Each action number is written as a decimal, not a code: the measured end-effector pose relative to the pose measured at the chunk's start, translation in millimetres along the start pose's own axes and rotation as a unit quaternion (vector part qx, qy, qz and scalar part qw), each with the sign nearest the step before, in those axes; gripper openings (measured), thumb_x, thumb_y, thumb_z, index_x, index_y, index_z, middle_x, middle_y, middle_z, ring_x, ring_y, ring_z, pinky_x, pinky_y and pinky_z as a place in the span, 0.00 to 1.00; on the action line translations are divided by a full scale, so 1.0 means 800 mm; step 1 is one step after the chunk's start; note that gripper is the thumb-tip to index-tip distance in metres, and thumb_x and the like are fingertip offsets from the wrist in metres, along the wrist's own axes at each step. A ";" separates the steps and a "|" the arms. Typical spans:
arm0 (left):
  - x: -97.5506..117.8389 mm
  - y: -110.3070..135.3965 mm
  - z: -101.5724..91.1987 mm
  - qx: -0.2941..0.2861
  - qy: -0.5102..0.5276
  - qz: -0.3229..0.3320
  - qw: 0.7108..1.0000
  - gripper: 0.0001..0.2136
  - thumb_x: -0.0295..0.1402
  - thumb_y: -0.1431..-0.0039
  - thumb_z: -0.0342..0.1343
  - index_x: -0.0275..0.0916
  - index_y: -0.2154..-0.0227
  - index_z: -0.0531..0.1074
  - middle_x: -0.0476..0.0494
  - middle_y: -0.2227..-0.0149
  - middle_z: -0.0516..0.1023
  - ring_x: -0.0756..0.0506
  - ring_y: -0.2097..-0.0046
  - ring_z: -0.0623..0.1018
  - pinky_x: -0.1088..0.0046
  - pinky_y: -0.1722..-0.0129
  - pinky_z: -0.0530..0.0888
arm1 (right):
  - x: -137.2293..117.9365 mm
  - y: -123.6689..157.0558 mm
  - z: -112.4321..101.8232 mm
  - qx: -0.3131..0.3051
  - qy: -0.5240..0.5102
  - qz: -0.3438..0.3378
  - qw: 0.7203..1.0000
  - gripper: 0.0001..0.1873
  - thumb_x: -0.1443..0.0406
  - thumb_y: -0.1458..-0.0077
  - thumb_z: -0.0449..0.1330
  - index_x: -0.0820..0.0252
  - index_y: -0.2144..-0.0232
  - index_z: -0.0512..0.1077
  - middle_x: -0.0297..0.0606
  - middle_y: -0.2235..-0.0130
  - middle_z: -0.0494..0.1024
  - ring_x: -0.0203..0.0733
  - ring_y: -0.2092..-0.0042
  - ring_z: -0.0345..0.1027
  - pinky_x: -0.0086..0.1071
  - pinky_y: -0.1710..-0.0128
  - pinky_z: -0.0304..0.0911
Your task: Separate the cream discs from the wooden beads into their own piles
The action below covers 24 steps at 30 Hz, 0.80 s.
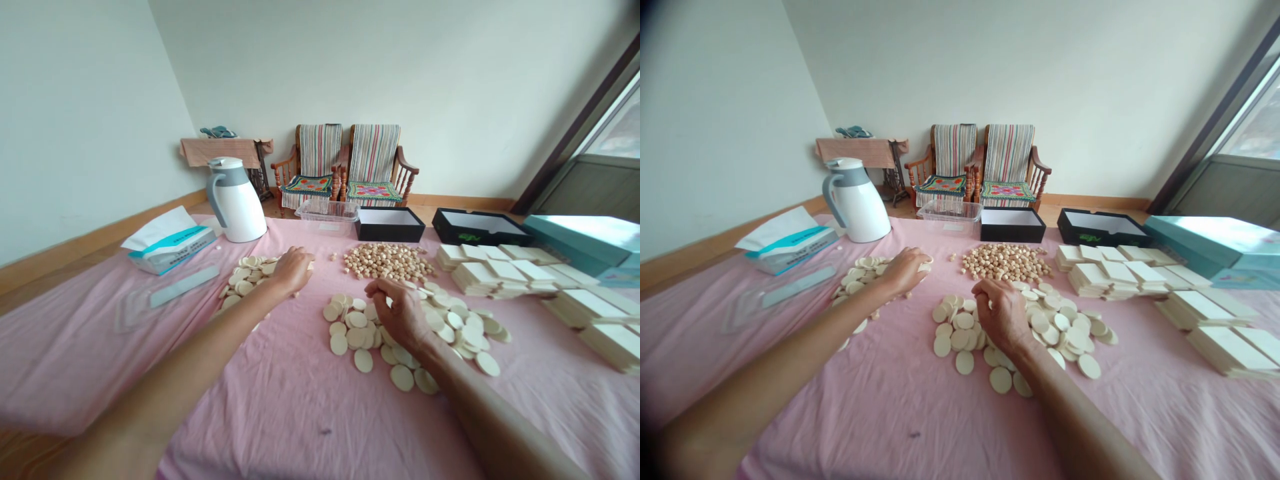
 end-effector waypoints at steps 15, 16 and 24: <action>-0.009 0.003 -0.003 0.006 0.098 -0.034 0.995 0.09 0.26 0.48 0.52 0.37 0.66 0.77 0.44 0.67 0.80 0.46 0.64 0.78 0.74 0.64 0.71 | -0.001 0.000 0.002 -0.006 -0.010 -0.009 1.000 0.12 0.73 0.50 0.49 0.59 0.74 0.72 0.35 0.73 0.76 0.38 0.69 0.67 0.30 0.65 0.59; -0.004 0.005 -0.005 0.010 0.149 -0.039 0.988 0.09 0.27 0.48 0.52 0.37 0.66 0.77 0.44 0.68 0.80 0.47 0.65 0.78 0.75 0.66 0.71 | -0.002 0.000 0.002 -0.006 -0.009 -0.010 1.000 0.12 0.73 0.50 0.49 0.59 0.74 0.72 0.35 0.73 0.76 0.38 0.69 0.67 0.30 0.65 0.59; 0.044 0.024 -0.003 -0.075 0.307 0.025 0.949 0.10 0.29 0.45 0.52 0.36 0.65 0.77 0.44 0.65 0.81 0.48 0.65 0.78 0.76 0.66 0.72 | -0.002 0.000 0.001 -0.007 -0.008 -0.010 1.000 0.12 0.73 0.50 0.50 0.59 0.74 0.72 0.35 0.72 0.76 0.38 0.69 0.67 0.30 0.65 0.58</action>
Point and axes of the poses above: each hand's wrist, its own y-axis away from the middle knuckle, its own z-axis out of the palm, x = y × z, the point moved 3 cm from there along -y, towards the middle knuckle
